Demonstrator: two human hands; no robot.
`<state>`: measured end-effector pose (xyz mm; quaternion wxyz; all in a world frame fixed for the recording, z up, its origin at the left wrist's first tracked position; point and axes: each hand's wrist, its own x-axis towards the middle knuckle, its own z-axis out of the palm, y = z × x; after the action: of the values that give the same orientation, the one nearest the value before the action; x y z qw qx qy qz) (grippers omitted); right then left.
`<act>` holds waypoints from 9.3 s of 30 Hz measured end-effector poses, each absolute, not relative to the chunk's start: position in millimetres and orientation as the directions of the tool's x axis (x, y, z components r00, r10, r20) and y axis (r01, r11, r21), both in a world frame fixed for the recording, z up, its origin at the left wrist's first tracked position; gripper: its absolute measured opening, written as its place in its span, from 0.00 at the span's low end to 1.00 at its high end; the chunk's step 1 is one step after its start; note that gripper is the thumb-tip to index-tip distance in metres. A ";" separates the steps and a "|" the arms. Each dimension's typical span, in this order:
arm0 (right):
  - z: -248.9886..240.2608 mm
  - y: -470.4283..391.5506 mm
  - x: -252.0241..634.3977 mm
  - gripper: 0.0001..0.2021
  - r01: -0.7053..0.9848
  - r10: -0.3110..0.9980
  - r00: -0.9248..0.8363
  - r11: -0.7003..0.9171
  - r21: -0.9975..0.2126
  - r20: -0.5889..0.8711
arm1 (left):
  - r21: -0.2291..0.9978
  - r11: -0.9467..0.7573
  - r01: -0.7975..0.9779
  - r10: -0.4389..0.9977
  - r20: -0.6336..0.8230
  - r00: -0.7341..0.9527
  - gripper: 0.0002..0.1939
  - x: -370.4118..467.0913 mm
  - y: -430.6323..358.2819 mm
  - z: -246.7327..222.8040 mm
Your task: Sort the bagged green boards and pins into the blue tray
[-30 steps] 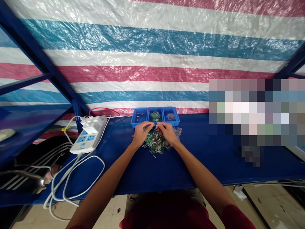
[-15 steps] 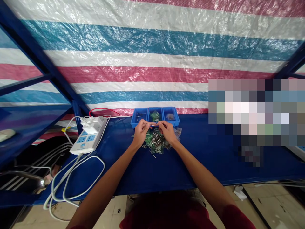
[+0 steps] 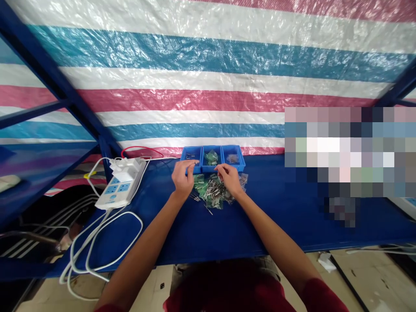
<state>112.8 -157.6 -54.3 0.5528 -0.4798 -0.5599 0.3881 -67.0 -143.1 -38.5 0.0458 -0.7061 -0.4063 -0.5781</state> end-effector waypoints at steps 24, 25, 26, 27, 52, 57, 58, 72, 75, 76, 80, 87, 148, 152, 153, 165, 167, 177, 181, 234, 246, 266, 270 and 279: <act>-57.2 -159.3 118.4 0.05 0.759 0.922 -0.302 0.385 -0.524 0.241 | 0.407 -0.722 0.559 0.682 0.287 0.672 0.11 -82.7 -126.5 -45.2; -57.8 -159.5 117.7 0.05 0.767 0.921 -0.311 0.389 -0.510 0.235 | 0.430 -0.724 0.540 0.675 0.281 0.682 0.12 -84.1 -126.5 -43.4; -58.3 -159.7 117.1 0.05 0.776 0.922 -0.314 0.388 -0.497 0.229 | 0.449 -0.725 0.523 0.669 0.274 0.691 0.13 -85.2 -126.7 -41.6; -58.8 -159.8 116.5 0.05 0.785 0.923 -0.313 0.384 -0.486 0.224 | 0.463 -0.724 0.511 0.665 0.268 0.698 0.15 -86.1 -127.0 -40.0; -58.5 -154.5 122.4 0.02 0.721 0.854 -0.456 0.519 -0.459 0.250 | 0.456 -0.710 0.537 0.693 0.313 0.650 0.13 -78.5 -129.9 -48.9; -57.0 -150.4 127.7 0.02 0.665 0.860 -0.364 0.509 -0.546 0.358 | 0.449 -0.717 0.534 0.693 0.373 0.617 0.16 -72.7 -132.4 -49.4; -56.3 -150.4 127.6 0.02 0.645 0.860 -0.342 0.507 -0.572 0.378 | 0.442 -0.720 0.535 0.691 0.386 0.611 0.17 -71.4 -132.8 -49.8; -48.0 -158.6 117.4 0.10 0.376 0.893 -0.091 0.441 -0.815 0.441 | 0.615 -0.669 0.417 0.743 0.552 0.378 0.17 -60.8 -145.6 -38.5; -49.4 -158.2 116.7 0.12 0.353 0.892 -0.075 0.441 -0.825 0.445 | 0.645 -0.646 0.408 0.763 0.571 0.304 0.16 -59.0 -147.5 -35.9; -49.3 -158.4 116.4 0.13 0.354 0.894 -0.071 0.438 -0.826 0.443 | 0.655 -0.638 0.406 0.769 0.573 0.283 0.16 -58.7 -147.7 -35.4; -46.7 -160.8 115.1 0.15 0.356 0.907 -0.076 0.412 -0.839 0.414 | 0.722 -0.594 0.355 0.804 0.537 0.254 0.14 -57.6 -147.1 -36.7; -46.1 -161.9 114.7 0.19 0.249 0.928 -0.099 0.372 -0.894 0.359 | 0.892 -0.428 0.147 0.892 0.391 0.226 0.13 -53.6 -147.1 -39.3; -45.8 -163.1 111.6 0.22 0.307 0.947 -0.111 0.322 -0.895 0.302 | 0.590 -0.662 0.463 0.735 0.632 0.246 0.17 -58.8 -146.5 -48.1; -46.1 -162.2 112.5 0.20 0.246 0.950 -0.066 0.311 -0.918 0.304 | 0.608 -0.639 0.471 0.757 0.606 0.243 0.15 -58.3 -147.7 -42.9; -45.9 -162.2 112.8 0.20 0.229 0.952 -0.058 0.307 -0.924 0.302 | 0.622 -0.626 0.469 0.770 0.589 0.247 0.15 -58.1 -148.0 -41.2; -47.6 -160.4 112.0 0.17 0.142 0.958 -0.032 0.285 -0.948 0.284 | 0.800 -0.502 0.328 0.864 0.449 0.228 0.16 -54.9 -146.5 -42.3; -48.2 -159.8 112.1 0.17 0.132 0.961 -0.048 0.277 -0.952 0.273 | 0.789 -0.515 0.335 0.857 0.471 0.208 0.15 -55.3 -146.2 -42.4; -44.8 -160.7 111.4 0.17 0.092 0.964 -0.117 0.249 -0.964 0.238 | 0.810 -0.507 0.295 0.862 0.479 0.167 0.15 -55.7 -144.3 -44.2; -44.5 -161.1 111.7 0.15 0.037 0.970 -0.107 0.222 -0.974 0.217 | 0.819 -0.485 0.306 0.874 0.456 0.166 0.16 -55.8 -144.1 -44.0; -53.2 -157.9 111.8 0.11 0.176 0.945 0.084 0.297 -0.938 0.315 | 0.379 -0.542 0.750 0.366 0.910 -0.195 0.14 -75.6 -132.9 -26.7; -50.2 -158.9 116.4 0.05 0.525 0.926 -0.075 0.351 -0.775 0.369 | 0.210 -0.595 0.776 0.764 0.449 0.464 0.17 -88.3 -119.8 -36.2; -55.3 -157.2 116.8 0.08 0.553 0.922 -0.051 0.346 -0.758 0.384 | 0.229 -0.690 0.687 0.723 0.272 0.635 0.13 -93.6 -115.5 -52.2; -53.5 -158.4 117.2 0.09 0.536 0.915 -0.031 0.354 -0.766 0.401 | 0.317 -0.645 0.695 0.743 0.472 0.474 0.12 -89.0 -124.3 -43.7; -50.2 -160.1 113.8 0.15 0.388 0.901 -0.094 0.425 -0.818 0.424 | 0.870 -0.436 0.231 0.890 0.454 -0.031 0.15 -56.3 -145.8 -37.5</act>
<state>113.8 -160.1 -50.2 0.4853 -0.4666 -0.6905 0.2644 -56.3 -145.8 -37.5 -0.2920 -0.6317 -0.4436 -0.5647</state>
